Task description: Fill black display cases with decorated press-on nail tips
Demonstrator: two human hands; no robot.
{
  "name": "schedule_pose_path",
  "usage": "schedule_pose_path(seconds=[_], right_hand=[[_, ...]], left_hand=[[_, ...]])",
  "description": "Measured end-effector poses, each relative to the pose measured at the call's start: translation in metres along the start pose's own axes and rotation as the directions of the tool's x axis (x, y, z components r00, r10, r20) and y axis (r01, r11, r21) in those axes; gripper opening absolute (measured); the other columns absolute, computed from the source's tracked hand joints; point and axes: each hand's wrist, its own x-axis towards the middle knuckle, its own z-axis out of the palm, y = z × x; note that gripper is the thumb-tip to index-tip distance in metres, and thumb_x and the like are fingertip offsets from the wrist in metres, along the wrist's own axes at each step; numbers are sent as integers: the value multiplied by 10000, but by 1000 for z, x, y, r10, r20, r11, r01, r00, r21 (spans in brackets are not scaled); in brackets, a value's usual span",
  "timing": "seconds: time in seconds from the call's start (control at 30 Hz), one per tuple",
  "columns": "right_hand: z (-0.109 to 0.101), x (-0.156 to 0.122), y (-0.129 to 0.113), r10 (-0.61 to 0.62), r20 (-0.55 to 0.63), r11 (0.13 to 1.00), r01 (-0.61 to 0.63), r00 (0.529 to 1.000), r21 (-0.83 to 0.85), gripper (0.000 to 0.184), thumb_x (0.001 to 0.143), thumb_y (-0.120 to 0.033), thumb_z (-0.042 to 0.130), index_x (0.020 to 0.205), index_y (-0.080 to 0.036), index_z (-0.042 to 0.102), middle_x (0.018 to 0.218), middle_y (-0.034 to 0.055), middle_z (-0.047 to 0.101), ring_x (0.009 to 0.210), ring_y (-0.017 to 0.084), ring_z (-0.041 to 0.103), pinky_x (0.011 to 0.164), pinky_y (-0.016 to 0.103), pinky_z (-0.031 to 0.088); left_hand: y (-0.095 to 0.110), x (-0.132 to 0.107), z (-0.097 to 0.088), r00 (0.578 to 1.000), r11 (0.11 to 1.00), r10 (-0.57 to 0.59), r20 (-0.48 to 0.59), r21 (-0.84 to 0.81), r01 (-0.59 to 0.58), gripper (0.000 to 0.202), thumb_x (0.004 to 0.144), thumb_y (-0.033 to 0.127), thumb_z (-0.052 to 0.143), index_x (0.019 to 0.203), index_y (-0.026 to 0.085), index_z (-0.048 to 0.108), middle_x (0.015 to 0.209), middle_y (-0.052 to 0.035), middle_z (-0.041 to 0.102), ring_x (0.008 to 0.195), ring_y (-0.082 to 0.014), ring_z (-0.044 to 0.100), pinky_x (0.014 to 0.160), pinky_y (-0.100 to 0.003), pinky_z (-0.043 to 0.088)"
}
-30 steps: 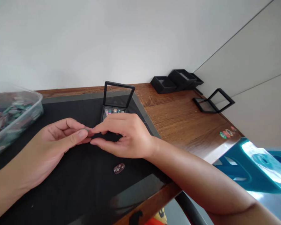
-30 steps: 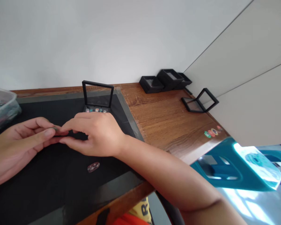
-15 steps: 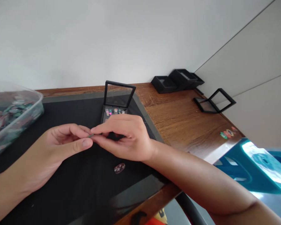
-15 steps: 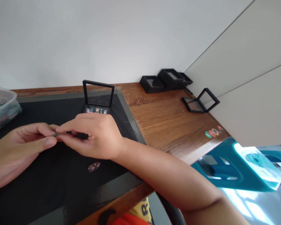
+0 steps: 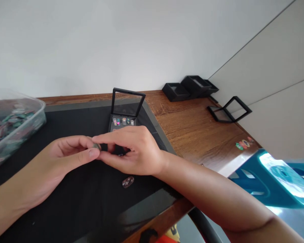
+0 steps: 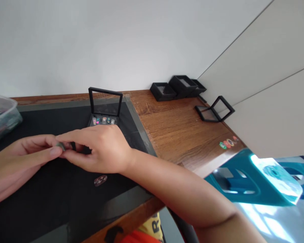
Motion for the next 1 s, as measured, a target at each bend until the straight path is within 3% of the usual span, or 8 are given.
schedule_pose_path(seconds=[0.23, 0.37, 0.43, 0.53, 0.63, 0.73, 0.87, 1.0], right_hand=[[-16, 4, 2, 43, 110, 998, -47, 993, 33, 187, 1053, -314, 740, 1164, -198, 837, 869, -22, 830, 732, 72, 713, 710, 198, 496], [-39, 14, 4, 270, 34, 953, -262, 962, -151, 218, 916, -350, 899, 1061, -197, 844, 800, -33, 779, 708, 89, 661, 676, 234, 422], [-49, 20, 4, 423, 16, 880, -407, 906, -246, 199, 869, -299, 928, 1001, -183, 834, 738, -48, 729, 674, 85, 607, 666, 249, 378], [-58, 27, 3, 595, 51, 756, -536, 802, -377, 189, 844, -291, 938, 950, -187, 820, 686, -61, 683, 649, 88, 564, 680, 270, 346], [-59, 30, 2, 692, 145, 676, -564, 708, -474, 183, 832, -301, 949, 929, -207, 826, 680, -60, 682, 646, 96, 555, 699, 285, 331], [-58, 30, 3, 726, 194, 650, -569, 659, -503, 170, 842, -309, 939, 956, -228, 843, 684, -60, 684, 638, 98, 552, 703, 289, 328], [-58, 30, 4, 740, 182, 635, -583, 648, -506, 196, 842, -332, 940, 985, -234, 849, 694, -57, 687, 645, 103, 561, 708, 291, 343], [-59, 31, 4, 745, 179, 629, -588, 642, -509, 198, 845, -333, 937, 992, -233, 851, 689, -56, 683, 645, 106, 564, 706, 291, 343]], left_hand=[[-1, 2, 6, 999, 1000, 24, -32, -6, -24, 386, 786, 566, 972, 985, 255, 861, 1012, -39, 846, 1149, -244, 796, 965, -299, 662], [-15, 1, 1, 979, 949, 192, -66, 265, -169, 473, 840, 623, 890, 1123, 252, 821, 1068, -50, 829, 945, -200, 809, 783, -262, 675], [-21, -3, 1, 936, 822, 353, -10, 481, -305, 381, 918, 597, 824, 1113, 271, 800, 1030, -20, 808, 836, -148, 767, 730, -223, 649], [-25, -9, 5, 805, 518, 550, 223, 666, -538, 196, 1040, 456, 717, 1169, 317, 765, 1118, 10, 791, 909, -126, 757, 814, -221, 642], [-25, -11, 8, 671, 237, 596, 442, 702, -672, 245, 1105, 366, 631, 1321, 324, 738, 1272, -5, 790, 1139, -172, 760, 975, -302, 645], [-27, -8, 4, 596, 18, 563, 572, 713, -701, 348, 1114, 375, 627, 1449, 330, 705, 1482, -1, 749, 1344, -248, 687, 1072, -422, 630], [-30, -3, 1, 548, -136, 511, 662, 692, -709, 403, 1137, 462, 587, 1510, 343, 684, 1618, 54, 673, 1455, -283, 614, 1065, -491, 619], [-30, -3, 5, 539, -169, 521, 662, 699, -695, 406, 1154, 503, 537, 1480, 332, 707, 1598, 76, 687, 1433, -276, 614, 1030, -487, 596]])
